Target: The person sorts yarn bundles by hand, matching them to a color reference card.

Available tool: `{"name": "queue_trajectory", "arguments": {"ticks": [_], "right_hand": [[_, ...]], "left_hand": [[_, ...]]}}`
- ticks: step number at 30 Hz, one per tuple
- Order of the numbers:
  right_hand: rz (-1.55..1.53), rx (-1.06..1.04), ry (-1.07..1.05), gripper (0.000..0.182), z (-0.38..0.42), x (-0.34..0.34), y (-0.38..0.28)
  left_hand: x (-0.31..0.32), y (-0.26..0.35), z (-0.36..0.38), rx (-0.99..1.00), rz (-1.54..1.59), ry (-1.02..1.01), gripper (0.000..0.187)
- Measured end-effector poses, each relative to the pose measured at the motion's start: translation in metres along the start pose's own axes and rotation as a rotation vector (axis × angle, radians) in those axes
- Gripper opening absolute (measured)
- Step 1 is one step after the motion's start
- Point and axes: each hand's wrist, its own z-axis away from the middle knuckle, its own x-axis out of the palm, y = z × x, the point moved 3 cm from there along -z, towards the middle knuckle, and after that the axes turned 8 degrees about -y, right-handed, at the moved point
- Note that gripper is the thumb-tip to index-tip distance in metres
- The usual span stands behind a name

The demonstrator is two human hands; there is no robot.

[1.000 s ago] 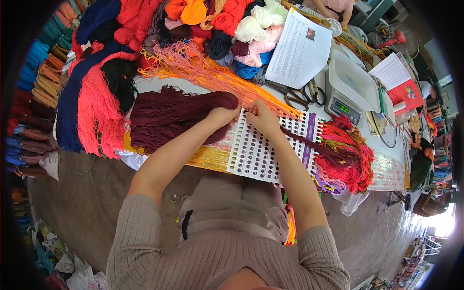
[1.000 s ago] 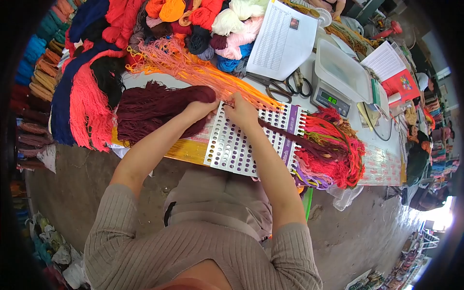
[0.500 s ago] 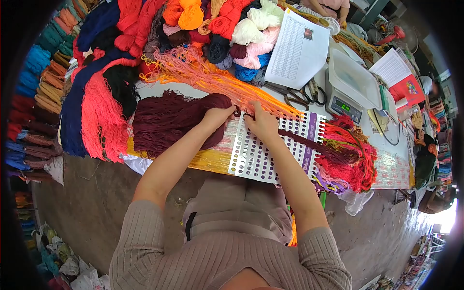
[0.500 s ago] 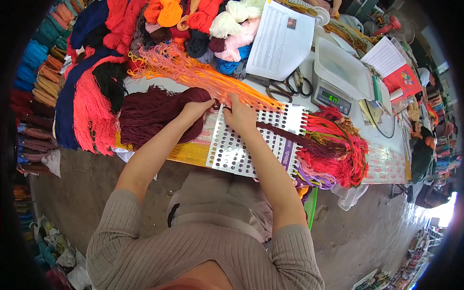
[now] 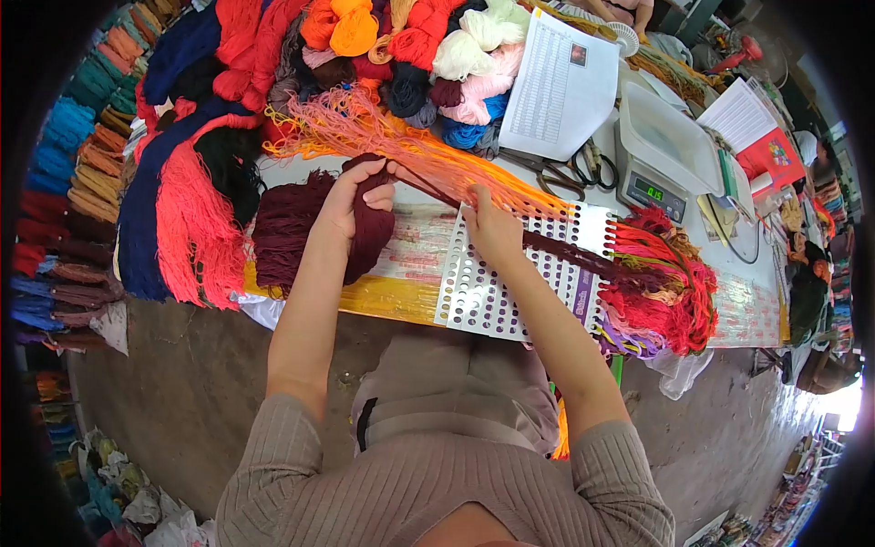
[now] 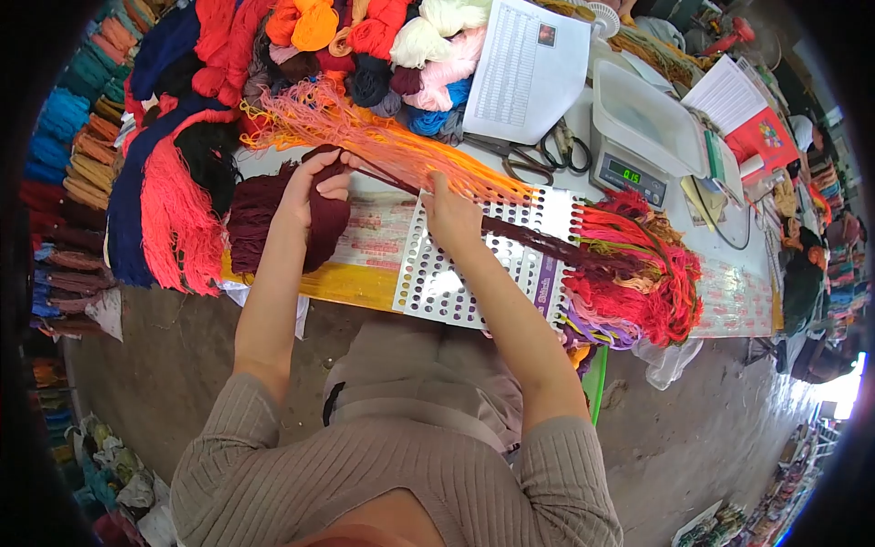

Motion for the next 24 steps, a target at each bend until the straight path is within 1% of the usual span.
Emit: {"name": "queue_trajectory", "arguments": {"ticks": [2,3,5,6,7,8,9,11,14,15,17,18,19,21,22,23,24], "right_hand": [[0.006,-0.014,-0.017,0.039,0.001,0.001,-0.001],[0.014,-0.033,0.007,0.039,0.001,0.0,-0.003],[0.028,-0.045,0.039,0.038,0.003,-0.003,-0.002],[0.04,-0.078,0.035,0.037,0.004,-0.004,-0.004],[0.052,-0.113,0.031,0.037,0.005,-0.004,-0.006],[0.064,-0.134,0.056,0.032,0.006,-0.005,-0.007],[0.064,-0.137,0.055,0.032,0.006,-0.005,-0.007],[0.02,-0.288,0.12,0.029,0.009,-0.009,-0.011],[0.069,-0.346,0.111,0.028,0.008,-0.006,-0.012],[0.07,-0.347,0.11,0.028,0.008,-0.008,-0.014],[0.085,-0.218,0.011,0.028,0.007,-0.008,-0.015],[0.086,-0.221,0.011,0.028,0.007,-0.008,-0.015],[0.109,-0.21,0.005,0.028,0.006,-0.006,-0.014],[0.131,-0.201,-0.001,0.029,0.006,-0.003,-0.012],[0.139,-0.235,0.035,0.031,0.006,-0.002,-0.012],[0.147,-0.268,0.072,0.034,0.006,-0.001,-0.012],[0.147,-0.268,0.073,0.034,0.007,0.001,-0.011]], "left_hand": [[0.003,-0.004,0.007,-0.012,0.0,-0.077,0.018],[0.004,-0.006,0.009,-0.006,0.0,-0.075,0.018],[0.011,-0.01,0.009,-0.029,0.012,-0.143,0.029],[0.009,-0.011,0.006,-0.047,0.012,-0.177,0.04],[0.005,-0.012,0.004,-0.047,0.013,-0.178,0.04],[0.0,-0.013,0.002,-0.051,0.014,-0.144,0.042],[-0.001,-0.014,0.001,-0.055,0.015,-0.108,0.045],[-0.001,-0.015,-0.001,-0.071,0.021,-0.118,0.045],[0.006,-0.02,-0.002,-0.093,-0.008,-0.142,0.047],[0.01,-0.021,-0.001,-0.097,-0.044,-0.151,0.048],[0.016,-0.024,0.0,-0.104,-0.086,-0.18,0.047],[0.021,-0.026,0.001,-0.111,-0.131,-0.209,0.047],[0.026,-0.028,0.001,-0.12,-0.177,-0.166,0.053],[0.032,-0.032,0.003,-0.142,-0.223,-0.168,0.055],[0.034,-0.033,0.003,-0.166,-0.272,-0.172,0.057],[0.026,-0.034,0.0,-0.168,-0.294,-0.134,0.039],[0.02,-0.035,-0.001,-0.168,-0.296,-0.135,0.039]]}}
